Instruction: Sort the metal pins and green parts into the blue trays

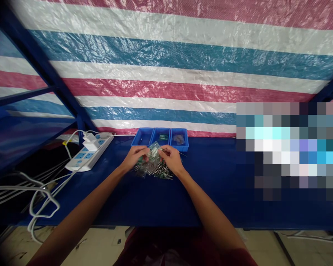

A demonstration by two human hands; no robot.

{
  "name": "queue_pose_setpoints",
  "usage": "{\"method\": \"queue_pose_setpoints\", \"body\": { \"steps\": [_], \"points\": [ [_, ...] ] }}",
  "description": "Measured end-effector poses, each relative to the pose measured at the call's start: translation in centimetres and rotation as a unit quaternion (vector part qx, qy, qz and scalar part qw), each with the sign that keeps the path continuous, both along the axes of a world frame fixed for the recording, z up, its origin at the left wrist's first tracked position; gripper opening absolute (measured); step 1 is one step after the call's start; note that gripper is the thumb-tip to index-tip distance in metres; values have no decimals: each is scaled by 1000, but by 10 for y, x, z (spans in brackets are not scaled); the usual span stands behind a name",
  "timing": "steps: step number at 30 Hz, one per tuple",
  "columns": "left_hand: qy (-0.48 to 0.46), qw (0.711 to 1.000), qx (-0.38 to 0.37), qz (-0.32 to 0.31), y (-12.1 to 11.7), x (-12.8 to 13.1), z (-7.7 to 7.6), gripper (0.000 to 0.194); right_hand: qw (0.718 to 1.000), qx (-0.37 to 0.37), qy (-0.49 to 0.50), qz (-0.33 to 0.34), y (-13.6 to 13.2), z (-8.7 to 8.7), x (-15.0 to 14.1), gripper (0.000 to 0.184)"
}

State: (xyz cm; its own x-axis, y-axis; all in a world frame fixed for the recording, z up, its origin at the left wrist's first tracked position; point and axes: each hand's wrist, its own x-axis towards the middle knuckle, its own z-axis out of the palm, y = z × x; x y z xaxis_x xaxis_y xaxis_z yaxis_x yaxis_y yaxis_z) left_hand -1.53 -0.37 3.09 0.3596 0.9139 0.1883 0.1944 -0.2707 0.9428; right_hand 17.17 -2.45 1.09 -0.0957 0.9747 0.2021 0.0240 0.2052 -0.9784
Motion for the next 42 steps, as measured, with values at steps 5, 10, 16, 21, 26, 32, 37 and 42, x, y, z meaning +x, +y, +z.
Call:
{"method": "queue_pose_setpoints", "body": {
  "steps": [5,10,16,21,26,32,37,42],
  "points": [
    [-26,991,43,122,2,-1,0,43,987,-56,-55,143,0,5,10,24],
    [-27,983,62,174,3,-1,1,34,981,-131,34,140,6,5,13,26],
    [-17,982,68,178,4,-1,-2,31,971,-164,172,-27,10,2,9,52],
    [110,981,128,92,7,-8,0,25,994,-42,-53,-83,12,-2,18,22],
    [288,937,187,-72,12,-18,-3,39,938,34,-345,-23,12,-2,24,15],
    [345,911,195,-110,18,-21,-17,39,886,38,-462,24,9,-6,20,20],
    [314,920,210,-107,20,-18,-20,30,874,31,-483,36,8,-5,18,14],
    [306,928,180,-112,20,-23,-11,38,870,17,-491,39,7,2,17,15]
  ]
}}
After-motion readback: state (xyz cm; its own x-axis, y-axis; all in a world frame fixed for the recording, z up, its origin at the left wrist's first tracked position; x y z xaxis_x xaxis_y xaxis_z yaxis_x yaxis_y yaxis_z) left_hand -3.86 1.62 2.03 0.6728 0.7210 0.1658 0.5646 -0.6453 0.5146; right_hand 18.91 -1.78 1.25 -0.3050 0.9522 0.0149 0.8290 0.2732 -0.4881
